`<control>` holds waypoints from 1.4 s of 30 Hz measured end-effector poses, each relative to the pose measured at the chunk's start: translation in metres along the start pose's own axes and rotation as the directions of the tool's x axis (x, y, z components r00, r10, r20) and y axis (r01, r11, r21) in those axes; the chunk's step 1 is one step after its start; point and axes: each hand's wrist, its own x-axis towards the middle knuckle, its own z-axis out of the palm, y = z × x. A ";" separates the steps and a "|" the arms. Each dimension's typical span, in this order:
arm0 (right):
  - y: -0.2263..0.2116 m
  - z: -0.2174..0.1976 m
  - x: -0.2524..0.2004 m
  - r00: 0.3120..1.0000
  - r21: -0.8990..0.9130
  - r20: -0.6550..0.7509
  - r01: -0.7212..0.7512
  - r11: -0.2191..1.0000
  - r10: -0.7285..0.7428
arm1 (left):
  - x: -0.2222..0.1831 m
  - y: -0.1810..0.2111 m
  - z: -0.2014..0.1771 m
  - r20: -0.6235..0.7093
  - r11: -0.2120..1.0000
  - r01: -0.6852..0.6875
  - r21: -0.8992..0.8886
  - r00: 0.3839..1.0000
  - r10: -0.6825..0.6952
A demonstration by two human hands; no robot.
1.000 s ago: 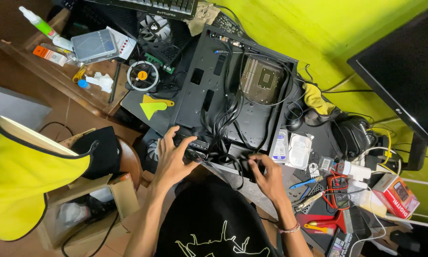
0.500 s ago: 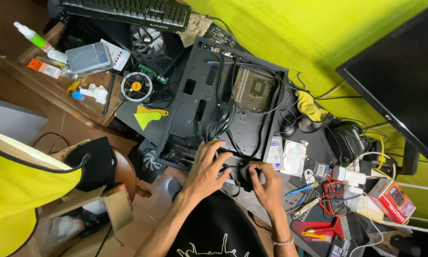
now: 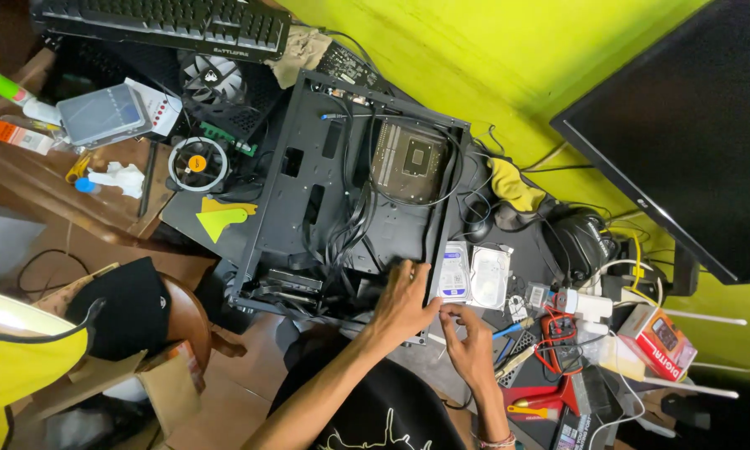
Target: Connect internal cables and install a storage drive inside a computer case
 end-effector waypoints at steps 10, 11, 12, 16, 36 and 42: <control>0.015 -0.011 0.042 0.964 -0.021 0.252 -0.078 0.997 0.080 | 0.055 0.019 0.031 -0.181 0.904 0.075 0.422 0.984 0.002; 0.016 -0.013 0.045 0.955 -0.022 0.287 -0.077 0.997 0.080 | 0.060 0.019 0.036 -0.253 0.856 0.133 0.499 0.967 -0.003; 0.017 -0.016 0.048 0.944 -0.024 0.320 -0.076 0.997 0.080 | 0.065 0.019 0.042 -0.324 0.800 0.195 0.568 0.946 -0.002; 0.021 -0.022 0.051 0.943 -0.017 0.325 -0.074 0.997 0.075 | 0.085 0.007 0.044 -0.190 0.831 0.256 0.493 0.964 -0.184; 0.054 0.027 0.085 0.833 0.459 0.342 -0.551 0.697 0.434 | 0.032 0.003 0.023 -0.155 0.994 0.110 -0.017 0.982 -0.111; 0.047 0.039 0.085 0.766 0.546 0.431 -0.642 0.538 0.477 | 0.011 0.017 0.000 -0.194 0.991 0.113 -0.072 0.973 -0.125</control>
